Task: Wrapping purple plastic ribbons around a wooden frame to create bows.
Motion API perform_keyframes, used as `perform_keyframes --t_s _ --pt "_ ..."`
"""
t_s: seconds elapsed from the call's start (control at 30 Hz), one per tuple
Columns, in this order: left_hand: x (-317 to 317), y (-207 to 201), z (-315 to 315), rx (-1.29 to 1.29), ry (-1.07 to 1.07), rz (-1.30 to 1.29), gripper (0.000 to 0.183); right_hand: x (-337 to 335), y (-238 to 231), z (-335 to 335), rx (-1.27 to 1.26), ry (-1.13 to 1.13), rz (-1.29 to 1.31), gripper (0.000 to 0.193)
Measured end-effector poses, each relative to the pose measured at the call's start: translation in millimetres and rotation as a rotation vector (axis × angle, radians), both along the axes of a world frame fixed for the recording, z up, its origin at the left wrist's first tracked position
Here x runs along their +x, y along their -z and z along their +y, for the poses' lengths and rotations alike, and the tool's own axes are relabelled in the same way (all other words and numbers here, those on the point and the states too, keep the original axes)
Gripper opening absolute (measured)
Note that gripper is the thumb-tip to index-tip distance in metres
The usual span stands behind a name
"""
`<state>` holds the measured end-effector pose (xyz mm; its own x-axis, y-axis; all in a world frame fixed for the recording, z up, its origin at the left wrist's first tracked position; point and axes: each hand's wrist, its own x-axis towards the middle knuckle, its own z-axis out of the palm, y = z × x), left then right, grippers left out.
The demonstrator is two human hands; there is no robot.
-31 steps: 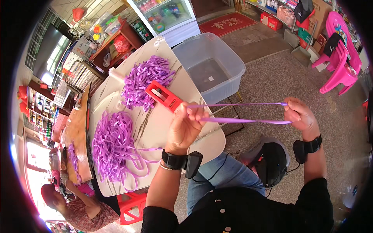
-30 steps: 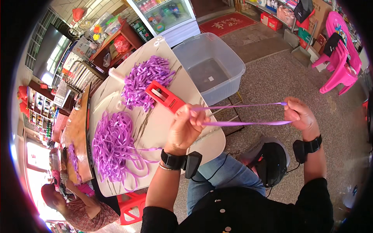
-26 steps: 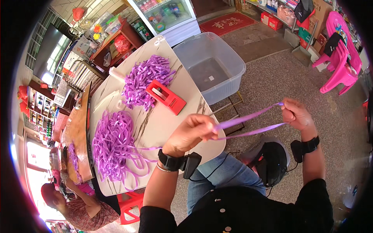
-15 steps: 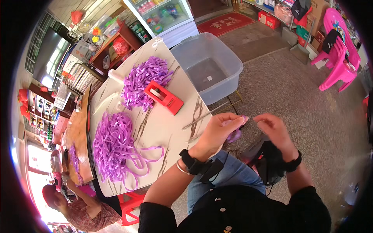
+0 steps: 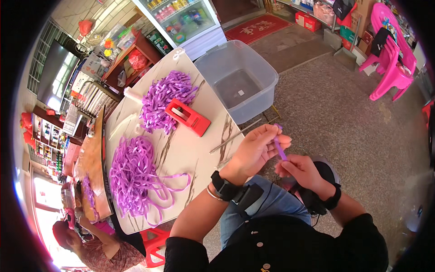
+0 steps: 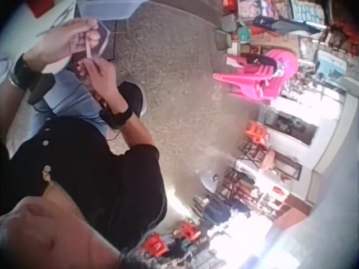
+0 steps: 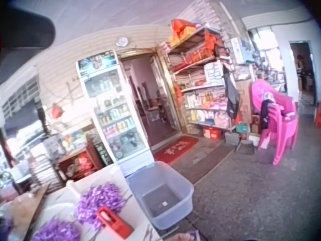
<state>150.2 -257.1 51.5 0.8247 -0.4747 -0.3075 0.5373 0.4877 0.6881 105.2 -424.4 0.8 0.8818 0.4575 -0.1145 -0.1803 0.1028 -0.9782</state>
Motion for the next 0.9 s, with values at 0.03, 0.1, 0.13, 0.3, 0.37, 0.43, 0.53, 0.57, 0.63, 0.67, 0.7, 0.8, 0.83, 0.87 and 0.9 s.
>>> perform_keyframes --t_s 0.03,0.1,0.13,0.3,0.37,0.43,0.53,0.57,0.63,0.67,0.7,0.8,0.83,0.87,0.9 --pt "2.1 0.6 1.1 0.0 0.003 0.001 0.017 -3.5 6.8 -6.7 -0.069 0.001 -0.032 0.019" --pt "6.8 -0.8 5.9 -0.031 0.025 -0.036 0.016 -10.6 19.5 -20.0 -0.143 0.008 -0.065 0.019" --pt "8.2 -3.7 8.2 -0.028 0.041 -0.048 0.017 -13.3 27.1 -26.2 -0.238 0.016 -0.116 0.018" --pt "8.6 -20.9 22.4 -0.025 0.038 -0.07 0.019 -10.6 41.2 -56.9 -0.617 -0.028 -0.319 0.016" --pt "6.1 -29.1 31.0 -0.011 0.05 -0.092 0.02 -2.5 54.3 -72.9 -0.744 0.029 -0.641 0.012" --pt "-0.4 -34.5 43.9 0.134 0.087 -0.142 0.022 7.1 56.4 -84.8 -0.693 0.088 -0.618 0.012" --pt "-14.1 -46.2 58.0 0.33 0.178 -0.187 0.024 27.2 43.6 -97.9 -0.764 0.143 -0.774 0.014" --pt "-18.6 -48.9 61.5 0.476 0.236 -0.196 0.025 33.8 34.4 -99.1 -0.775 0.16 -0.845 0.013" --pt "-27.3 -52.4 64.2 0.563 0.257 -0.234 0.023 43.8 16.3 -101.2 -0.787 0.179 -0.917 0.013" --pt "-30.5 -53.3 65.2 0.658 0.291 -0.247 0.022 47.9 8.9 -102.1 -0.82 0.183 -0.982 0.015" --pt "-34.0 -52.6 66.4 0.752 0.324 -0.261 0.021 51.3 3.2 -102.1 -0.853 0.186 -1.047 0.018" --pt "-42.7 -38.7 75.0 0.826 0.284 -0.353 0.018 57.8 -10.2 -94.9 -0.822 0.215 -1.103 0.035" --pt "-44.7 -38.0 76.5 0.922 0.263 -0.405 0.018 57.6 -15.6 -90.0 -0.821 0.211 -1.106 0.035" --pt "-46.4 -37.5 77.2 0.922 0.259 -0.404 0.018 57.0 -21.6 -83.9 -0.796 0.222 -1.069 0.042" --pt "-47.9 -37.2 76.9 1.002 0.199 -0.478 0.016 57.0 -25.1 -77.8 -0.771 0.232 -1.031 0.05"
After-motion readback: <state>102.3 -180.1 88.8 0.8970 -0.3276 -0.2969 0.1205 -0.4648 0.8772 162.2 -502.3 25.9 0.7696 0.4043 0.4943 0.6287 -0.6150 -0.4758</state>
